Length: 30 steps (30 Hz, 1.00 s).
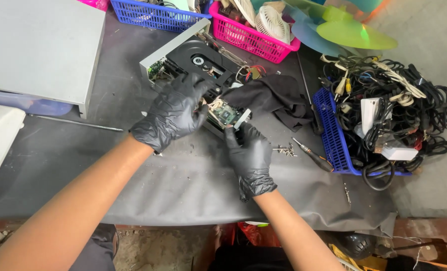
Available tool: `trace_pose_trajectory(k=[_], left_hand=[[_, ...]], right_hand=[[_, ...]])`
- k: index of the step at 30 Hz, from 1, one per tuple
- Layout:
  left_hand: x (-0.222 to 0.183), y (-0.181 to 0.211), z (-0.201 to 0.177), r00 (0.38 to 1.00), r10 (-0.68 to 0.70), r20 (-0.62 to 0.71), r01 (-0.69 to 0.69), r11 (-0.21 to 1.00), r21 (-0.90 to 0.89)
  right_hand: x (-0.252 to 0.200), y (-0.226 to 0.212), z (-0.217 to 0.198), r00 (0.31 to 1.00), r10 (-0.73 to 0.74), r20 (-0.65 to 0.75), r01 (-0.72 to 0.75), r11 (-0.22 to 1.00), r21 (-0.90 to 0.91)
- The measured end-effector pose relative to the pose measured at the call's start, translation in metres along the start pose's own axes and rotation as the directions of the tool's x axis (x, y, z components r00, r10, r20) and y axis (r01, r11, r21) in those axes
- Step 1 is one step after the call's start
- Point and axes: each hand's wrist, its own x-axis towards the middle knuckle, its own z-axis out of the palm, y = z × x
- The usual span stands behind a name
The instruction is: Reassembling the internal components and casing of an electronic device, including connecting wires and seating circuit boards.
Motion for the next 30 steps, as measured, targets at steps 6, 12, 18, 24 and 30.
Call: trace_pose_trajectory(k=[6, 12, 18, 24, 30], left_hand=[[-0.002, 0.062, -0.006, 0.981, 0.189, 0.042, -0.185, 0.980, -0.078], [-0.002, 0.070, -0.005, 0.983, 0.183, 0.001, -0.181, 0.975, -0.132], [-0.001, 0.071, -0.007, 0.979, 0.200, -0.037, -0.203, 0.969, -0.143], [0.002, 0.068, -0.008, 0.985, 0.171, -0.017, -0.171, 0.960, -0.223], [0.000, 0.066, 0.012, 0.986, 0.164, -0.035, -0.167, 0.952, -0.257]], right_hand=[[0.014, 0.021, -0.014, 0.993, -0.108, -0.043, 0.116, 0.951, 0.288], [0.046, 0.001, -0.046, 0.980, -0.184, -0.074, 0.185, 0.983, 0.006], [0.075, 0.074, 0.008, 0.979, -0.180, 0.090, 0.187, 0.980, -0.069], [0.091, 0.120, -0.006, 0.934, -0.251, -0.254, 0.226, 0.966, -0.125], [0.094, 0.164, -0.038, 0.916, -0.184, -0.355, -0.046, 0.833, -0.551]])
